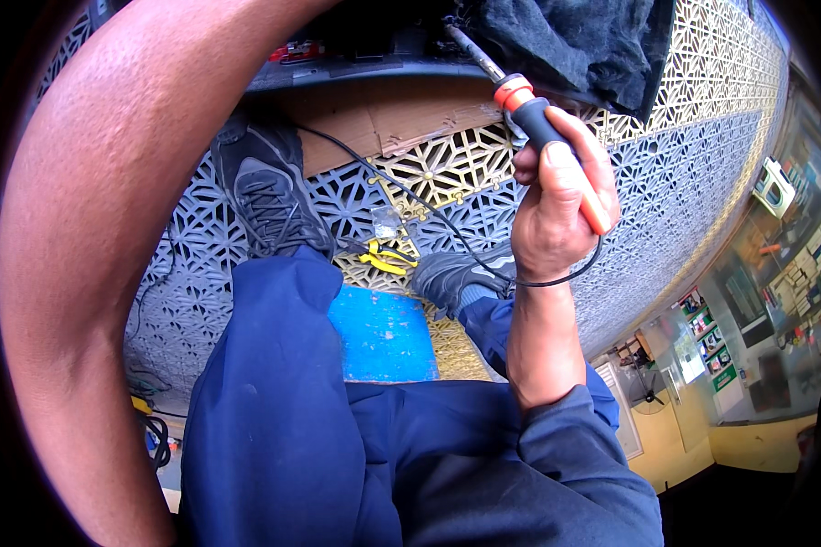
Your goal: The person uses a soldering iron to melt and fuse plastic circular fasteners on a car door panel while sitting on the floor.
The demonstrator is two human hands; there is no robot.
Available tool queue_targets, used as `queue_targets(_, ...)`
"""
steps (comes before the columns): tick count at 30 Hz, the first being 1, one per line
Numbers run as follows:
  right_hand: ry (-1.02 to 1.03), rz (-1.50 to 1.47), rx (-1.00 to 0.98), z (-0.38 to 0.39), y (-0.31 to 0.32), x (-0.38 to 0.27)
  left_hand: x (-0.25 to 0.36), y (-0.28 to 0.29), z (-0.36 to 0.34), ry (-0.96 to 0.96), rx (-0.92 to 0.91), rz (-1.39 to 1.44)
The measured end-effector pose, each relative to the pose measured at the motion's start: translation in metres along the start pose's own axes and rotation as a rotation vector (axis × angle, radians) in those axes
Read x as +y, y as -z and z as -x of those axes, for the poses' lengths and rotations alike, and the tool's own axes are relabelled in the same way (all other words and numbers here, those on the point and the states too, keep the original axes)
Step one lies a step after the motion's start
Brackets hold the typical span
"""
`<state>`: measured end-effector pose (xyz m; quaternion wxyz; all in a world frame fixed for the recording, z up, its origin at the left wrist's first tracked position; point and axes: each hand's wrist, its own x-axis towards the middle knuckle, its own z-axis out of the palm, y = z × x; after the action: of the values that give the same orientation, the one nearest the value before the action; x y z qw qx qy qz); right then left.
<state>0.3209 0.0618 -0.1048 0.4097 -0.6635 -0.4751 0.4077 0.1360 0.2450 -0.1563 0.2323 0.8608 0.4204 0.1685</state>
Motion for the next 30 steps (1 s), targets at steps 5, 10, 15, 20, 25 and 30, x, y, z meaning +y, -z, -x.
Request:
queue_targets(5, 0.116, 0.185, -0.030, 0.003, -0.001, -0.004, -0.004, -0.003, -0.002, -0.008, -0.005, 0.003)
queue_targets(10, 0.165, 0.230, -0.053, 0.005, 0.004, 0.000, 0.000, 0.000, 0.000, -0.005, 0.003, -0.011)
queue_targets(15, 0.153, 0.205, -0.062, 0.005, 0.005, 0.000, -0.001, -0.001, -0.001, -0.003, -0.002, -0.018)
queue_targets(20, 0.175, 0.218, -0.088, 0.002, 0.006, 0.001, -0.003, -0.003, -0.001, -0.012, 0.011, -0.013)
queue_targets(25, 0.182, 0.209, -0.070, 0.001, 0.005, -0.001, 0.001, 0.000, 0.001, -0.007, 0.007, -0.006)
queue_targets(30, 0.074, 0.049, -0.001, 0.001, 0.012, 0.000, 0.001, 0.001, 0.000, 0.000, -0.008, -0.016)
